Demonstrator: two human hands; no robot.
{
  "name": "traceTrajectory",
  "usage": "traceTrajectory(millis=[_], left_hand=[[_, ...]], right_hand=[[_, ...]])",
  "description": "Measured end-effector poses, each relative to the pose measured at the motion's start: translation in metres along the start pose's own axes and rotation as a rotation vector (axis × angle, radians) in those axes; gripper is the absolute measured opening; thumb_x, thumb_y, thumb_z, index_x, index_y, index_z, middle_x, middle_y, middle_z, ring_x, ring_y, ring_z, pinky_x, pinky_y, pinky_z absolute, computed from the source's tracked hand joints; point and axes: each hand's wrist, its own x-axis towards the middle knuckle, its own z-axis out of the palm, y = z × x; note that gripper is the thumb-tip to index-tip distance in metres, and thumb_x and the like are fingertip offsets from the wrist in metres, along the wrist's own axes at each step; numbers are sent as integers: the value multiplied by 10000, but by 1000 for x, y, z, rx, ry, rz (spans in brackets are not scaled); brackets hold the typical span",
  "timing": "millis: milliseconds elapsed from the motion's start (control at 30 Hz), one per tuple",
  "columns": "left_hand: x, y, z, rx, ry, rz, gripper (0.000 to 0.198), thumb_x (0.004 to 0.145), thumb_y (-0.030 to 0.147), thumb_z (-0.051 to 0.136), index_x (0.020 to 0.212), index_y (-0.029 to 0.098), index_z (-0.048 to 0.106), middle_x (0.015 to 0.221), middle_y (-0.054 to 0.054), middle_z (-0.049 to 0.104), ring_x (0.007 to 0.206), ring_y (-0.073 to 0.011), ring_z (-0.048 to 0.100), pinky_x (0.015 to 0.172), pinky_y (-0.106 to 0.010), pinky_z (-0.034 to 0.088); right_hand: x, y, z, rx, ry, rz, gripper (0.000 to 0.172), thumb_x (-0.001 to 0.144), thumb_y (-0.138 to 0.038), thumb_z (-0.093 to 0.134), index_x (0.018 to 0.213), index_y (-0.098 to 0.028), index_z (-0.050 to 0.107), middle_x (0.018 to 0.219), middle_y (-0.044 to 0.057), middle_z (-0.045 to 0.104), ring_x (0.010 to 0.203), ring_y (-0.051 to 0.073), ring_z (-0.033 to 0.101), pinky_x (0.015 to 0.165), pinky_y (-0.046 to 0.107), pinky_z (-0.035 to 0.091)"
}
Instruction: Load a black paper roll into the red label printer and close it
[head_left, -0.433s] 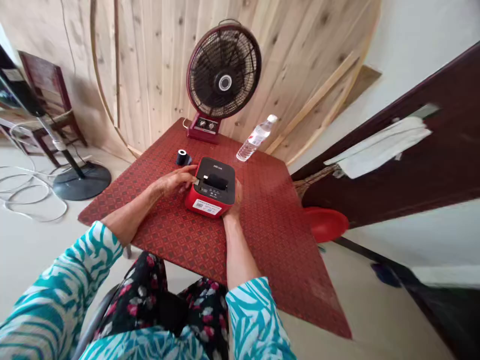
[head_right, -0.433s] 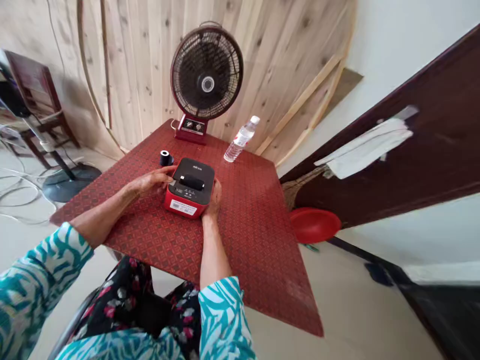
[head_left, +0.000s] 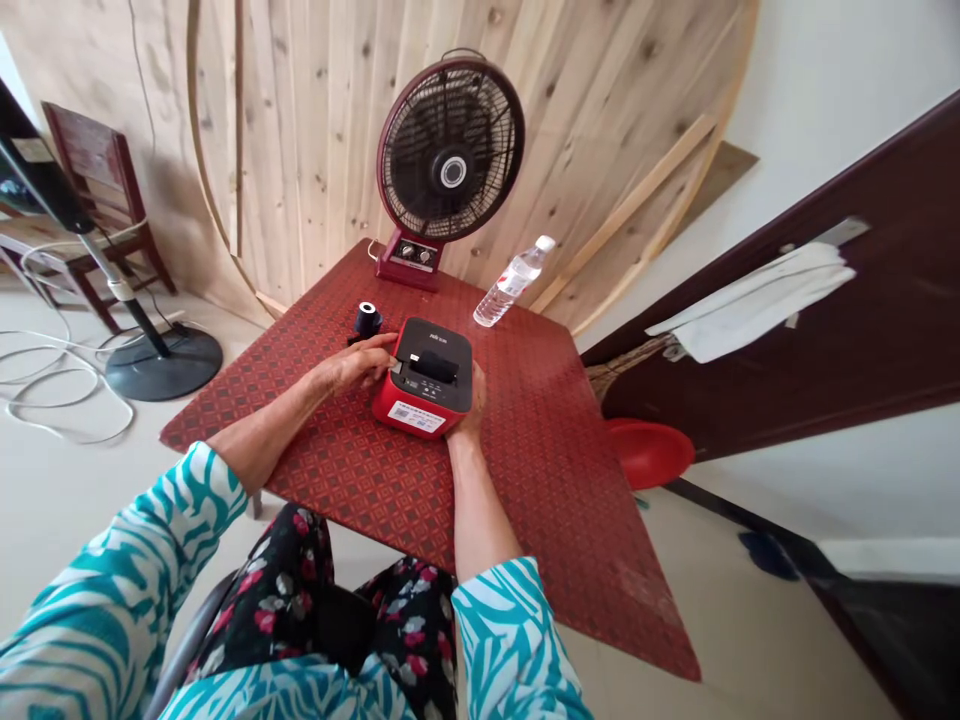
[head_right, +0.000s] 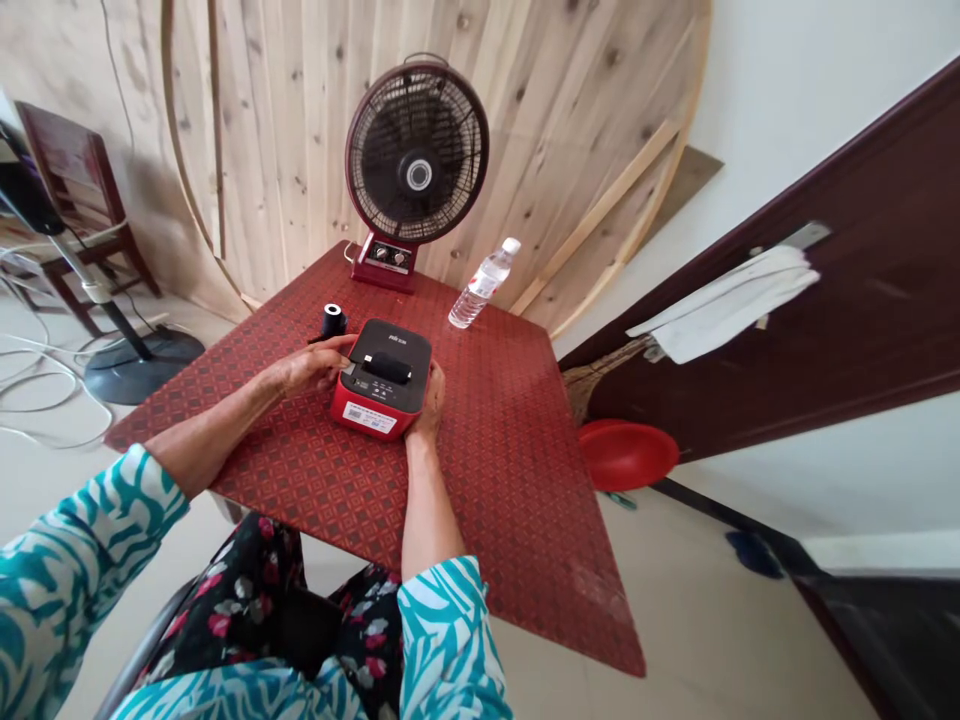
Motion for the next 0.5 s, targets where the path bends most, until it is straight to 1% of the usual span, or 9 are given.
traceTrajectory(millis=[133,233,333,500], left_hand=[[-3,2,1,-10,-22,-1,871,644,242,659,1470,86,430,494,84,496,417,-87,351,440,-233,207],[-4,2,-1,1,-44,6,838,670,264,672,1461,108,445,507,85,488,425,-87,364,450,-229,217],[-4,0,-3,31,-35,21,822,690,299,680,1459,125,450,515,85,488,413,-85,356,446,-236,199],[-3,0,-7,45,-59,53,813,702,363,722,1436,121,473,514,84,481,424,-82,364,455,-239,211]], right_hand=[[0,2,-1,1,37,-11,434,917,-482,421,1100,-183,676,1116,73,692,1046,203,598,990,406,464],[1,4,-2,-3,23,-10,444,910,-502,427,1101,-188,676,1117,65,694,1053,204,600,985,403,469],[2,8,-4,12,12,3,433,903,-504,446,1111,-202,675,1126,49,700,1063,193,600,982,386,471],[4,14,-3,82,1,34,428,910,-510,446,1126,-219,674,1120,26,704,1054,184,612,987,389,474]])
